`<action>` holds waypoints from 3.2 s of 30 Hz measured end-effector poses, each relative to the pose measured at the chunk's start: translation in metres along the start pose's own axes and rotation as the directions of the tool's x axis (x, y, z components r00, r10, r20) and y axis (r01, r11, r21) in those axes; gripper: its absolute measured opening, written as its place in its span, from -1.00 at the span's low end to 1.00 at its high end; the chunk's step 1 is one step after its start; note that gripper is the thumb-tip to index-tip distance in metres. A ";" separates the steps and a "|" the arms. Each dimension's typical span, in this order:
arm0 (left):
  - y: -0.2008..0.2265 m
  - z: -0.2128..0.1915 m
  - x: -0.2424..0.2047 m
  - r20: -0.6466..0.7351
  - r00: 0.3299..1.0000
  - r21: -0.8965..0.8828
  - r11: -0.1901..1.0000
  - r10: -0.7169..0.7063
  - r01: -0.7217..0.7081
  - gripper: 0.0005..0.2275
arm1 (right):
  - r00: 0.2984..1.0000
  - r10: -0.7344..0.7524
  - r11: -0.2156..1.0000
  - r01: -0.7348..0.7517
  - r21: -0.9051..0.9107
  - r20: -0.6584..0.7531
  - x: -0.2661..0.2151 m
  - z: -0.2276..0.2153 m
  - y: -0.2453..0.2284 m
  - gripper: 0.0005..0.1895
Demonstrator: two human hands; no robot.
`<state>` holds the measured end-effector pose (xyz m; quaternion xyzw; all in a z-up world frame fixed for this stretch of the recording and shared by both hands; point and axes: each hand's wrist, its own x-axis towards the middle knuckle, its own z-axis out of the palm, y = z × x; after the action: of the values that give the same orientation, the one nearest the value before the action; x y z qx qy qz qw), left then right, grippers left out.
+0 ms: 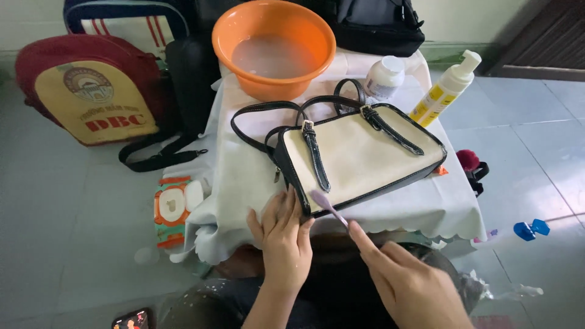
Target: Cleaning a leather handbag using a toothbrush and a cleaning cloth.
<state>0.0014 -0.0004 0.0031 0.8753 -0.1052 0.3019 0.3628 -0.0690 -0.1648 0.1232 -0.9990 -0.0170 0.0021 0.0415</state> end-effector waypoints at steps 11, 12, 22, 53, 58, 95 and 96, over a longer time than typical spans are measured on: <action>-0.002 0.008 -0.006 0.029 0.999 0.008 1.000 -0.020 0.020 -0.61 | 0.966 0.068 0.943 0.020 0.333 -0.249 -0.004 0.043 0.009 -0.52; -0.003 0.008 -0.007 0.010 1.000 0.005 1.000 -0.011 0.011 -0.61 | 0.962 0.086 0.922 0.021 0.386 -0.259 -0.009 0.048 0.005 -0.57; -0.001 0.007 -0.006 0.026 0.999 -0.017 0.999 -0.029 0.029 -0.67 | 0.989 0.110 0.870 -0.047 0.490 -0.100 0.002 0.036 0.027 -0.43; -0.004 0.006 -0.010 0.029 0.999 -0.007 0.999 -0.044 0.045 -0.68 | 0.942 0.264 0.961 -0.275 0.027 0.207 0.036 -0.036 0.059 -0.45; -0.005 0.012 -0.008 0.024 0.999 0.021 1.000 -0.020 0.020 -0.68 | 0.976 -0.178 0.973 0.194 -0.128 0.129 0.026 -0.026 0.053 -0.23; -0.004 0.009 -0.005 0.041 0.999 -0.015 0.999 -0.031 0.032 -0.62 | 0.813 -0.103 0.930 0.284 -0.235 0.573 0.090 -0.109 -0.054 -0.22; -0.004 0.009 -0.006 0.051 0.998 -0.011 0.999 -0.037 0.038 -0.62 | 0.698 0.046 0.931 0.230 -0.285 0.714 0.081 -0.118 -0.060 -0.18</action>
<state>0.0025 -0.0039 -0.0080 0.8823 -0.0998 0.2720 0.3709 0.0104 -0.1125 0.2458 -0.9088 -0.0827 0.3814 -0.1478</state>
